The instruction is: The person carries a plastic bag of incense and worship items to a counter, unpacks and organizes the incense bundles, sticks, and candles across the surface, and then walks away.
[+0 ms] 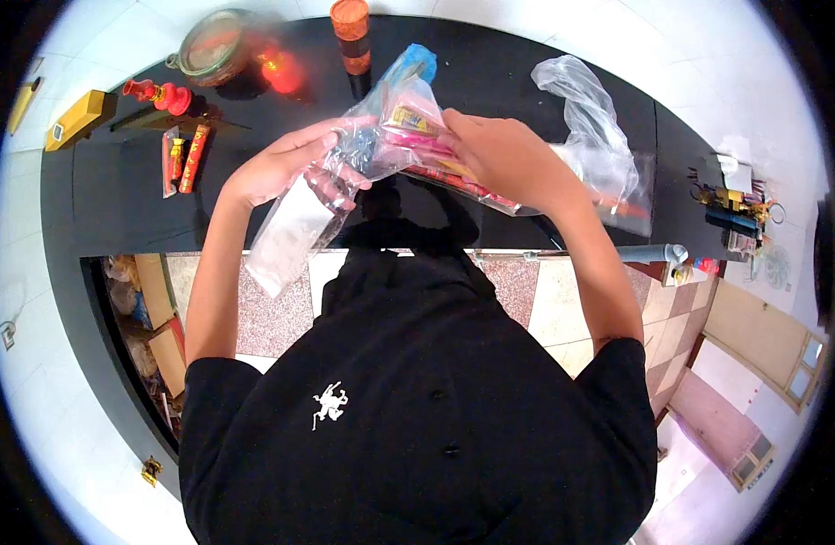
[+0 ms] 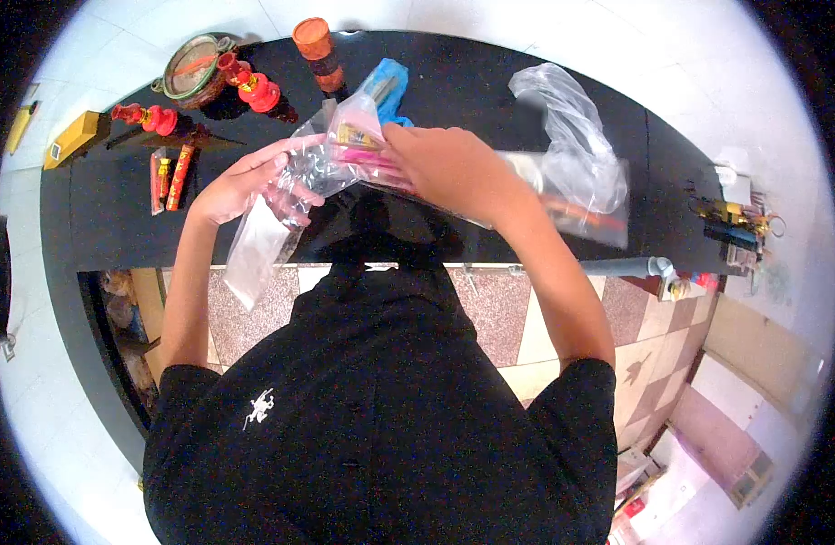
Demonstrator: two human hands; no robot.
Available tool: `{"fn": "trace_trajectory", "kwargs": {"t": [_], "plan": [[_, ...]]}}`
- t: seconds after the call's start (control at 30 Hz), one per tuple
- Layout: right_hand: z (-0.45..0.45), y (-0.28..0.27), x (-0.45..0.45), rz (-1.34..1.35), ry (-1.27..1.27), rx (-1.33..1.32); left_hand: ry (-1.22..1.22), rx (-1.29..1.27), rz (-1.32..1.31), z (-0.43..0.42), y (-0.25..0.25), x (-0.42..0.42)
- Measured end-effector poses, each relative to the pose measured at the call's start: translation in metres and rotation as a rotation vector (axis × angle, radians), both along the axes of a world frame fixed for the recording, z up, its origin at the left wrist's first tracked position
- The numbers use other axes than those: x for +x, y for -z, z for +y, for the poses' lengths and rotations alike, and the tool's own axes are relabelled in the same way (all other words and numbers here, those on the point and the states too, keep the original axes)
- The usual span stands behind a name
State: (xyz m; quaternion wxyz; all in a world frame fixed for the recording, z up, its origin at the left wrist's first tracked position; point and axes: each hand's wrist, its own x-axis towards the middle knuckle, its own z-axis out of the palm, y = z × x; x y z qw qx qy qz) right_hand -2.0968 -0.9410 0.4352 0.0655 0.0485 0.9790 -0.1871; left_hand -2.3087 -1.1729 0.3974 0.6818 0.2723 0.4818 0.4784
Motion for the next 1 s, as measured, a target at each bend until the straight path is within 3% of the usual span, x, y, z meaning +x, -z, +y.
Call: {"fn": "trace_trajectory", "kwargs": {"t": [0.13, 0.37, 0.53, 1.0], "plan": [[-0.014, -0.025, -0.004, -0.111, 0.09, -0.028, -0.052, 0.001, -0.023, 0.005, 0.009, 0.003], [-0.012, -0.021, 0.006, 0.094, -0.061, 0.17, -0.123, -0.022, -0.104, 0.006, 0.014, 0.009], [-0.004, -0.022, 0.006, 0.11, -0.132, 0.118, -0.035, -0.009, -0.078, 0.009, 0.003, 0.008], [0.017, -0.029, -0.009, 0.309, -0.463, 0.334, 0.129, -0.108, -0.042, 0.012, -0.003, 0.0]]}}
